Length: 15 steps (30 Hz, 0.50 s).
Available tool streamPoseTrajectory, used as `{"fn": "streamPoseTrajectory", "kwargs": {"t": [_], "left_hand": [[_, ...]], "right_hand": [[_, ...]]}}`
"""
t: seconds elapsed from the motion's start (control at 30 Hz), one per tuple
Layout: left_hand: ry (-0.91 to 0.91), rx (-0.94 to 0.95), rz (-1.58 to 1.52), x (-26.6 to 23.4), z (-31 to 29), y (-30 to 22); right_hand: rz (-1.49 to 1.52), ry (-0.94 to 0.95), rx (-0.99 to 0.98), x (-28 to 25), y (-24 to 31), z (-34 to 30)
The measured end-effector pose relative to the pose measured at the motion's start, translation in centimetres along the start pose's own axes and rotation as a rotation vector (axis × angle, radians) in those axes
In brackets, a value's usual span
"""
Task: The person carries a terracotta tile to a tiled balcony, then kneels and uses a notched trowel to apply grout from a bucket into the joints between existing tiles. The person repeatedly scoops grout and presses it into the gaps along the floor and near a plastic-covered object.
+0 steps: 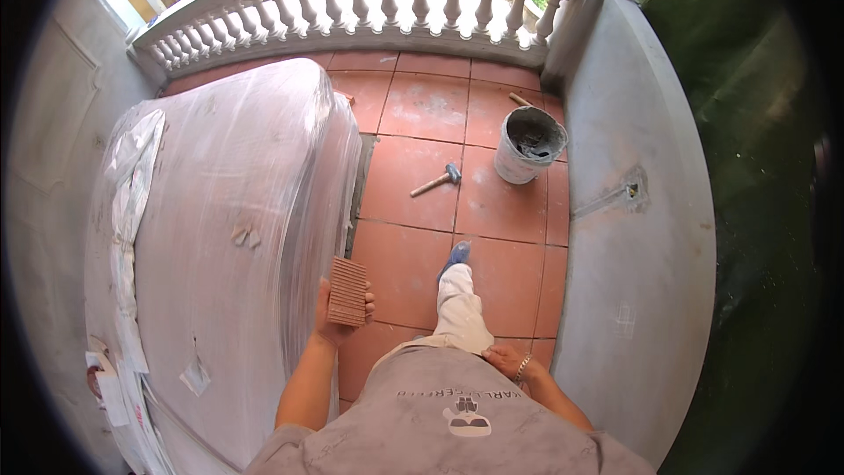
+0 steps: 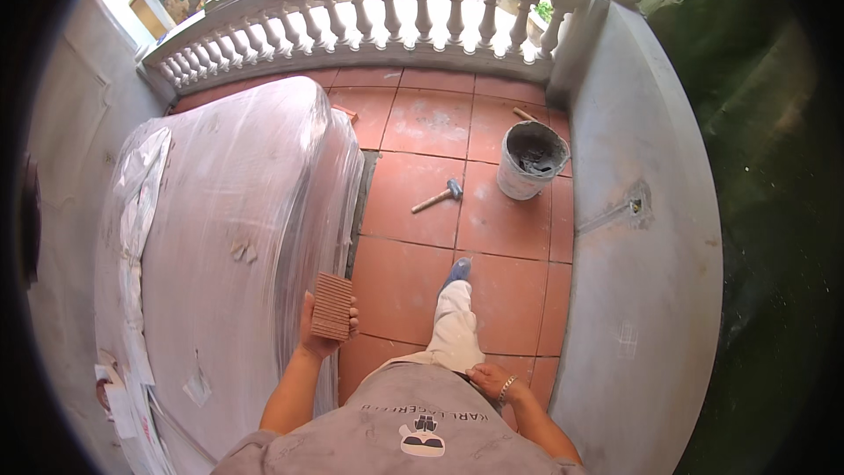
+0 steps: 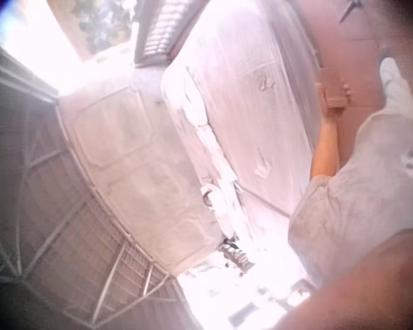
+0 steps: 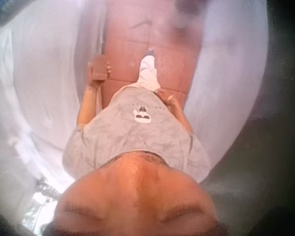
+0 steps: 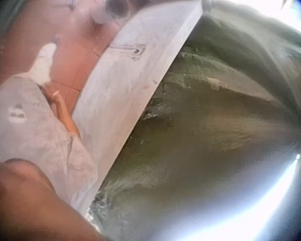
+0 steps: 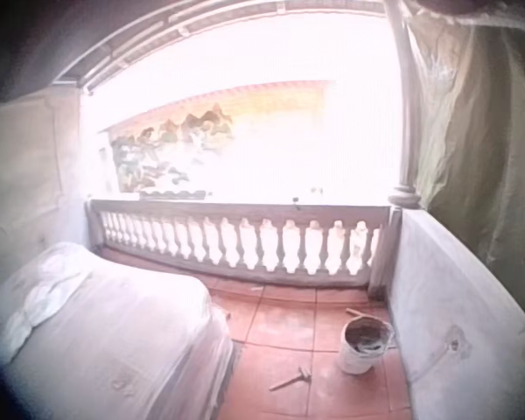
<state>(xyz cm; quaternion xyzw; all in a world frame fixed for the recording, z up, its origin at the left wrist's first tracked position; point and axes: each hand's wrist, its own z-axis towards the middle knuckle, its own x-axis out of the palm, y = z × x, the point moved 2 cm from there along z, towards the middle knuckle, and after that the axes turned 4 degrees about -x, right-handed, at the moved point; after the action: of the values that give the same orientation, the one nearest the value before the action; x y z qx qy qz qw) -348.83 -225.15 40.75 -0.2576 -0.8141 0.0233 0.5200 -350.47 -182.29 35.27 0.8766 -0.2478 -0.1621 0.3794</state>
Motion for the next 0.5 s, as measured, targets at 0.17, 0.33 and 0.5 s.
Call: {"fn": "streamPoseTrajectory", "kwargs": {"t": [0.17, 0.33, 0.5], "left_hand": [[-0.126, -0.100, -0.097, -0.3, 11.3, -4.6], [-0.285, -0.156, -0.150, 3.9, 19.7, -8.9], [-0.302, -0.179, -0.155, 9.5, 28.6, -13.6]], "right_hand": [[0.017, 0.029, -0.091, -12.2, 6.3, 12.6], [0.055, 0.038, -0.059, -22.5, 11.1, 18.8], [0.162, 0.027, 0.060, -29.8, 13.5, 24.4]]}}
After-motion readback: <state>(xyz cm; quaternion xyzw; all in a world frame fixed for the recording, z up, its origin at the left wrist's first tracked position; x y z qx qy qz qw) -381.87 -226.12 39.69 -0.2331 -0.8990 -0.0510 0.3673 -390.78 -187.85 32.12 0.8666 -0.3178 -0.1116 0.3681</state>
